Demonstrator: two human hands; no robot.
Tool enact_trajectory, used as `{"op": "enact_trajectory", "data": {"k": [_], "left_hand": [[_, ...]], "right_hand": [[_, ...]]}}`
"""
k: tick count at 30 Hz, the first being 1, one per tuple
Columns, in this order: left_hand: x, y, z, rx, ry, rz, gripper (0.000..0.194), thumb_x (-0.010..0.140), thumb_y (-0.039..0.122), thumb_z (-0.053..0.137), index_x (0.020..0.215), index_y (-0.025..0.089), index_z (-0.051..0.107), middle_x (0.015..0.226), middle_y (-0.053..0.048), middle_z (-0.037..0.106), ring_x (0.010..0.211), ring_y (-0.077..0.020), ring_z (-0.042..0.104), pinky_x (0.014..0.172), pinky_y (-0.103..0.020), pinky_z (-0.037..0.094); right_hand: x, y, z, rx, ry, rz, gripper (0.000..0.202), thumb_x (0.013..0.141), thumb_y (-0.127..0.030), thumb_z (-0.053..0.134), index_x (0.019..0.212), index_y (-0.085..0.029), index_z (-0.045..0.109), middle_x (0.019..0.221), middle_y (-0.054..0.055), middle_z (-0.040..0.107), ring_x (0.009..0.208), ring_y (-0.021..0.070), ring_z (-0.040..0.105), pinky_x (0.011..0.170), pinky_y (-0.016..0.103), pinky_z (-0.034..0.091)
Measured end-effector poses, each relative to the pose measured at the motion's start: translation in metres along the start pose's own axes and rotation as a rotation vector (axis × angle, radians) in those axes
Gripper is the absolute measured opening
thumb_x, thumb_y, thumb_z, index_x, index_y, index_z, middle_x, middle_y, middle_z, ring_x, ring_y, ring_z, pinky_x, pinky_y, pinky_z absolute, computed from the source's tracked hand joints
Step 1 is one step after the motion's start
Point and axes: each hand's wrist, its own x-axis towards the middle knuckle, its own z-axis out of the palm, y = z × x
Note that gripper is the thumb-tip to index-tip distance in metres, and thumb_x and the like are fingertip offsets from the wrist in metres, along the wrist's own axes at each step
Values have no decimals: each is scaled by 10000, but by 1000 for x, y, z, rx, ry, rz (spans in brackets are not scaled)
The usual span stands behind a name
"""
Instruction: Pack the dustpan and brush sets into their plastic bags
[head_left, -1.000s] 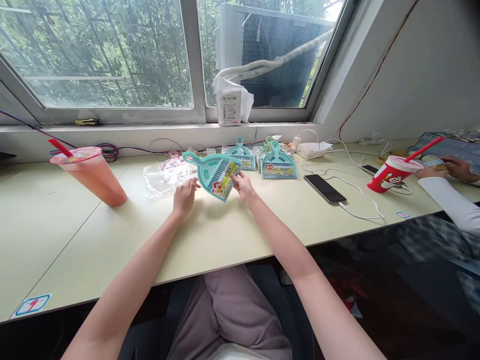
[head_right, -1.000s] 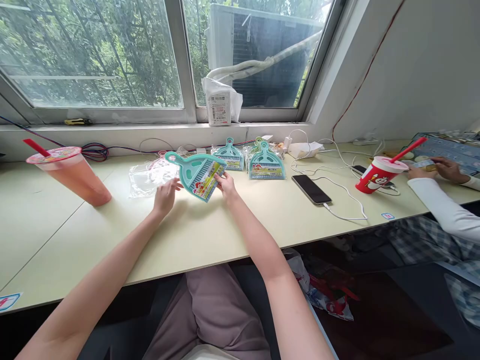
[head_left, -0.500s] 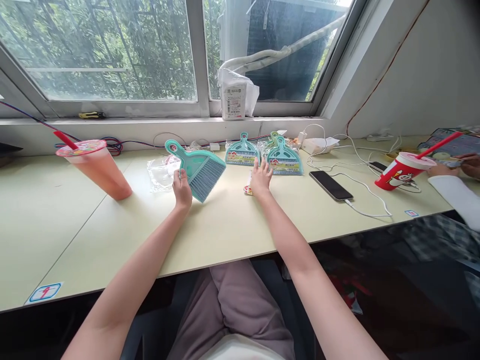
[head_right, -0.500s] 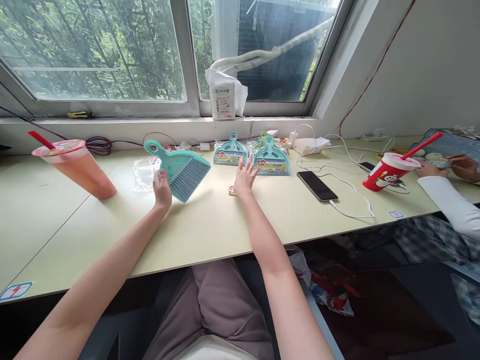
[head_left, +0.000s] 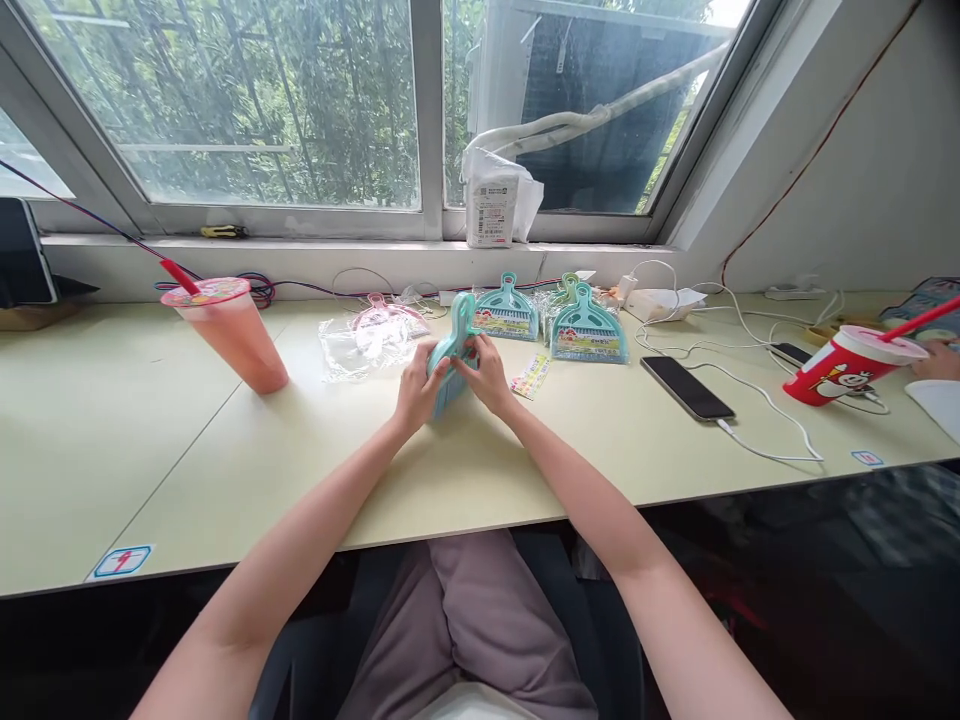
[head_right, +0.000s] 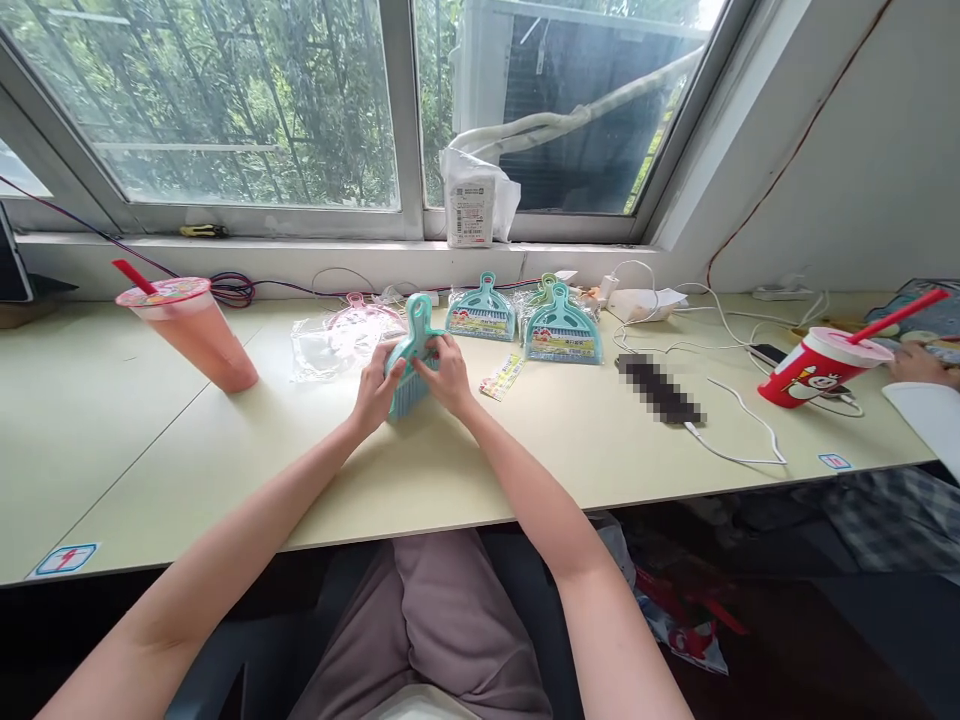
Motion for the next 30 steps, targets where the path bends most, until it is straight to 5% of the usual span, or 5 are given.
{"op": "enact_trajectory", "data": {"k": [6,11,20,26,30], "left_hand": [[25,-41,-19,-136,241,-220,533,875,697,393,661,213,454,623,-4,465,636,-157,492,609,-283,418],[43,-79,-68,133,19,-486,533,755,561,596,458,227,304,423,27,286,469,-129,375,493,-275,309],[33,-70,-80,699,0,-493,202,797,311,561,844,213,731,967,-109,743,934,-287,656,802,-364,489],[32,-64,-78,871,-16,-459,318,885,457,531,875,188,699,1068,-174,696,1038,-347,628,882,-441,476],[32,-64,-79,845,-94,-494,341,895,466,521,847,187,710,1047,-171,704,1051,-353,632,856,-417,470]], "right_hand": [[13,-1,-24,368,2,138,344,892,-520,425,723,-224,470,807,37,548,756,187,517,700,320,437],[18,-4,-53,-254,119,190,244,884,-430,481,839,-213,582,916,73,636,844,216,594,751,318,437],[9,1,-47,-547,-457,371,249,785,-360,682,906,-152,747,914,141,740,731,246,693,720,334,476],[13,17,-54,-402,-259,292,243,895,-281,567,1069,-226,727,1215,57,685,856,203,689,807,332,496],[8,35,-47,-574,-421,126,265,913,-270,584,1148,-266,708,1357,52,608,1223,286,534,1009,453,385]]}}
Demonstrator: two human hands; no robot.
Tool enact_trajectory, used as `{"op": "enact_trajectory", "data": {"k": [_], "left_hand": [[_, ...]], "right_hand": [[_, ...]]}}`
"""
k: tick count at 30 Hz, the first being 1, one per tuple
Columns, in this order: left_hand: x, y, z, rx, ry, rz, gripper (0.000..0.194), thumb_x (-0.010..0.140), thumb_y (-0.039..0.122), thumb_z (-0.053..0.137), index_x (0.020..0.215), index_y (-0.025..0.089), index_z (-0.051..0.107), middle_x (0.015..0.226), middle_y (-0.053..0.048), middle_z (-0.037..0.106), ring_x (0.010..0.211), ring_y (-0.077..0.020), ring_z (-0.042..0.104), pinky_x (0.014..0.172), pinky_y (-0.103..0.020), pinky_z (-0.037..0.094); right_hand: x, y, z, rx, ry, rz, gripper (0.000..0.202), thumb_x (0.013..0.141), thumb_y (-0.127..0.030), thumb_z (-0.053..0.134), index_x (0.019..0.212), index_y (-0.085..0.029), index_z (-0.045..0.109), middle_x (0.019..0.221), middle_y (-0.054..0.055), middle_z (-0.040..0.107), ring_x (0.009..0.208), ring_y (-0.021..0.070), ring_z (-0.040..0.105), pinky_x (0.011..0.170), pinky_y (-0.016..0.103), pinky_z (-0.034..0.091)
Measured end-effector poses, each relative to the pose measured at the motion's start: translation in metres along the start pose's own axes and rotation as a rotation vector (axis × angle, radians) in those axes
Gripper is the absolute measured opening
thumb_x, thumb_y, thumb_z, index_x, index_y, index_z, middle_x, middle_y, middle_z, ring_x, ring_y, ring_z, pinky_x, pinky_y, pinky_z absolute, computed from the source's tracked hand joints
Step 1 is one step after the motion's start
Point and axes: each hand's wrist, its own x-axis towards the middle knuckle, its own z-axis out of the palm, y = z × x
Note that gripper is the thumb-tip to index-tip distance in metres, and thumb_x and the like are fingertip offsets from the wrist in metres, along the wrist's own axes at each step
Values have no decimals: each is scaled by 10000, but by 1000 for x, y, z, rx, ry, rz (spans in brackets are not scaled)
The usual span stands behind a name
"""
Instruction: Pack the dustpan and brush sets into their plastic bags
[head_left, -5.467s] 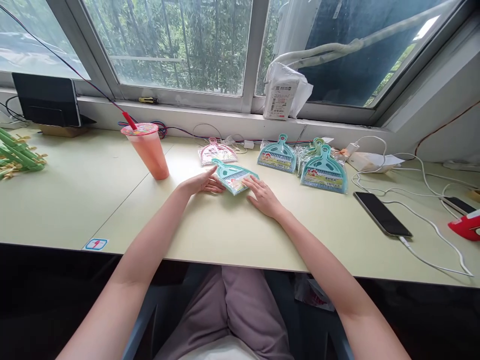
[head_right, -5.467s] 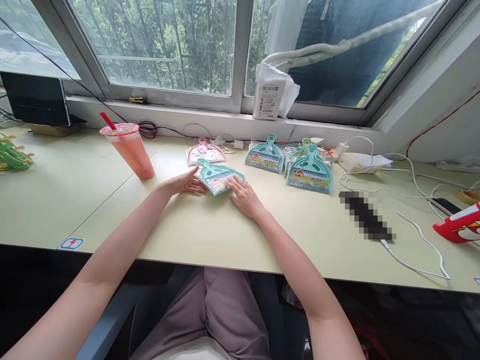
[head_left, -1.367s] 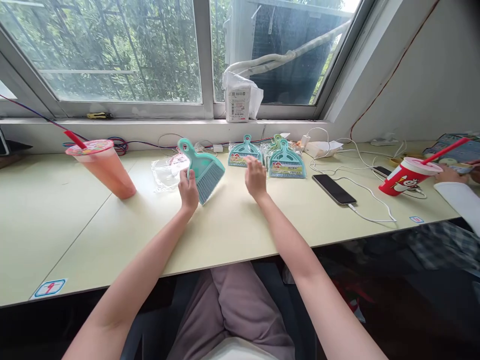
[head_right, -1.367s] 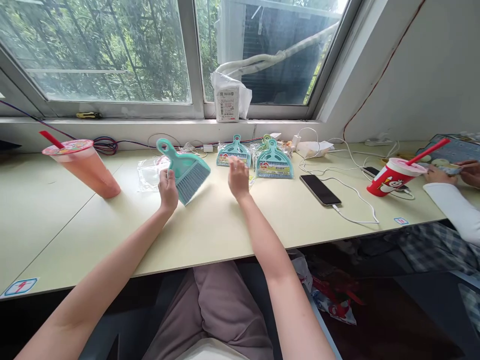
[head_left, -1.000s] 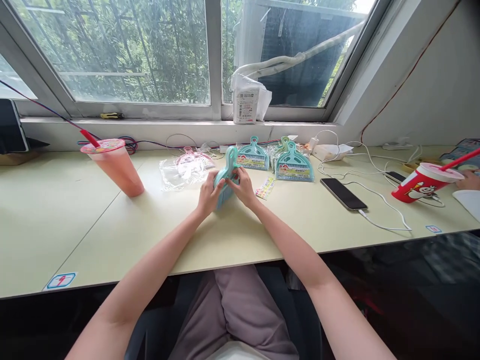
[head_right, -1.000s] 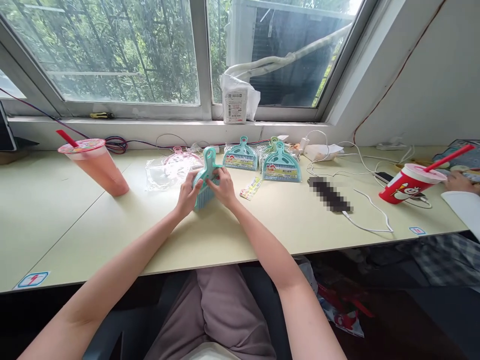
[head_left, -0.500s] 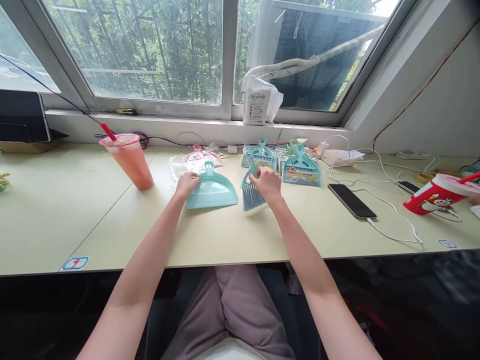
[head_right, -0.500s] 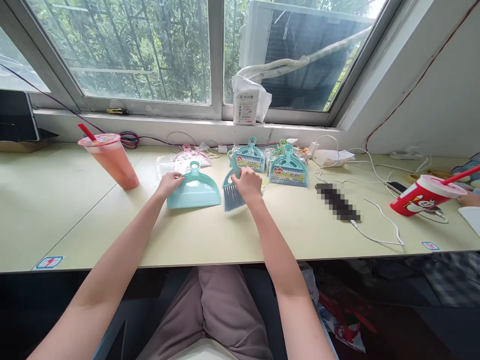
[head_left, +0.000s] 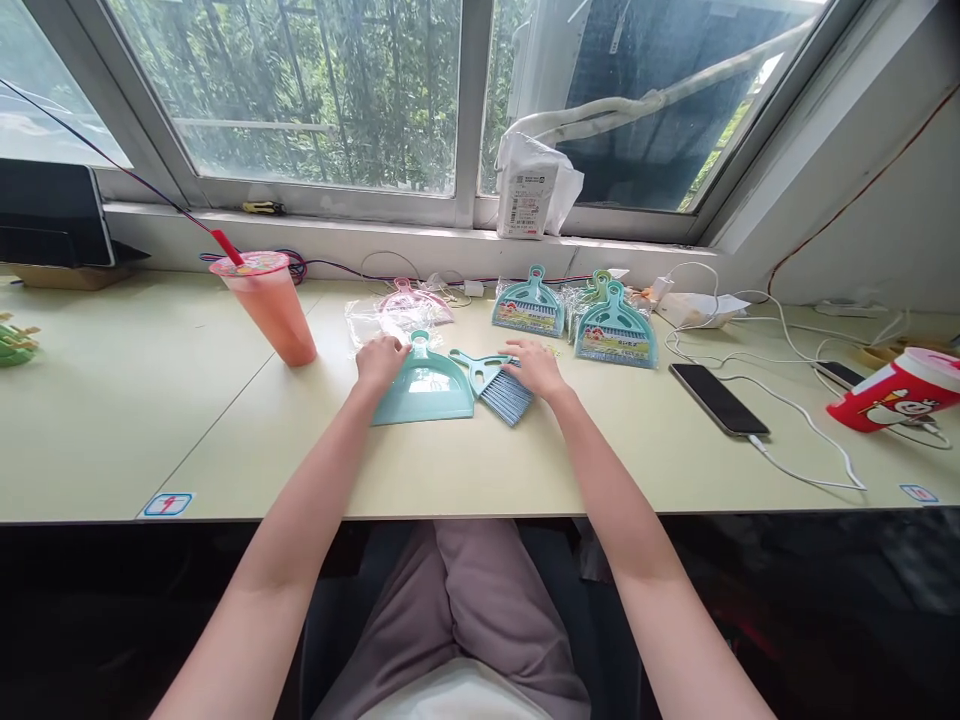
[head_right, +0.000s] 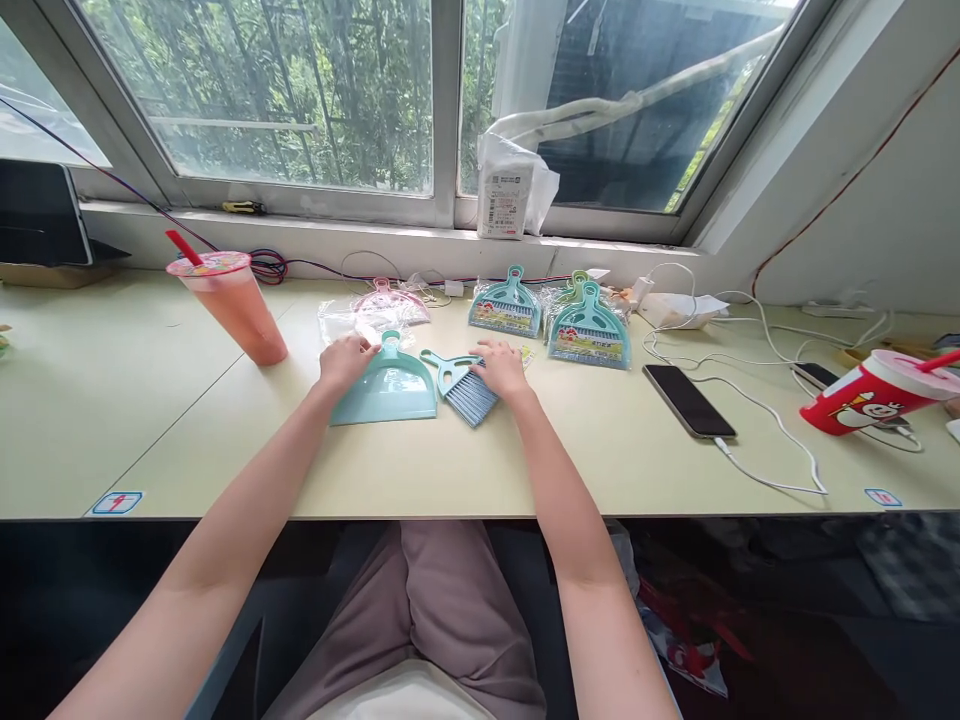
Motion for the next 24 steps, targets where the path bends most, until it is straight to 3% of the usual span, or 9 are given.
{"op": "enact_trajectory", "data": {"k": [2,6,8,12,14,19,24], "left_hand": [[1,-3,-1,-41,-14,-4,399,882,538,517,834,199,723,1002,-155,719,1020,-347,646,829,-403,469],[4,-10,-2,-58,-103,44,326,746,540,673,823,228,725,951,-97,738,944,-309,661,781,-352,467],[4,-11,1,-20,-120,60,286,724,490,703,808,217,708,958,-107,734,931,-308,655,764,-345,462],[3,-8,6,-32,-47,67,274,776,466,656,828,197,675,1026,-153,712,971,-329,637,762,-365,451],[5,-6,4,-94,-19,21,274,803,464,631,842,193,657,1033,-161,708,980,-331,635,770,-368,445],[8,-7,-7,-288,119,-161,234,856,380,592,979,185,632,1086,-178,700,1048,-359,626,831,-403,439],[6,-5,-9,-431,286,-146,339,860,200,526,1188,224,609,1231,-137,668,1134,-343,606,931,-442,427]], "right_hand": [[1,2,10,-22,-53,-46,291,951,-320,539,1198,-265,683,1319,65,636,1226,287,517,1045,485,327],[2,1,19,-85,16,-43,333,967,-343,516,1250,-226,647,1209,109,680,1154,291,537,1011,495,309],[2,0,18,-96,20,-37,267,950,-348,550,1129,-229,709,1140,105,696,1121,289,547,987,493,314],[2,-2,10,-11,-6,-58,136,882,-310,649,833,-244,758,1098,59,707,1095,261,564,970,458,327],[2,-2,5,92,-1,-33,96,850,-283,674,819,-244,756,1044,39,724,1015,227,606,930,412,368],[6,4,-7,563,39,124,152,754,-329,730,832,-201,758,666,7,695,695,178,663,714,306,463],[8,-1,-13,1031,243,211,317,595,-440,827,743,-177,731,706,32,717,659,188,701,697,320,533]]}}
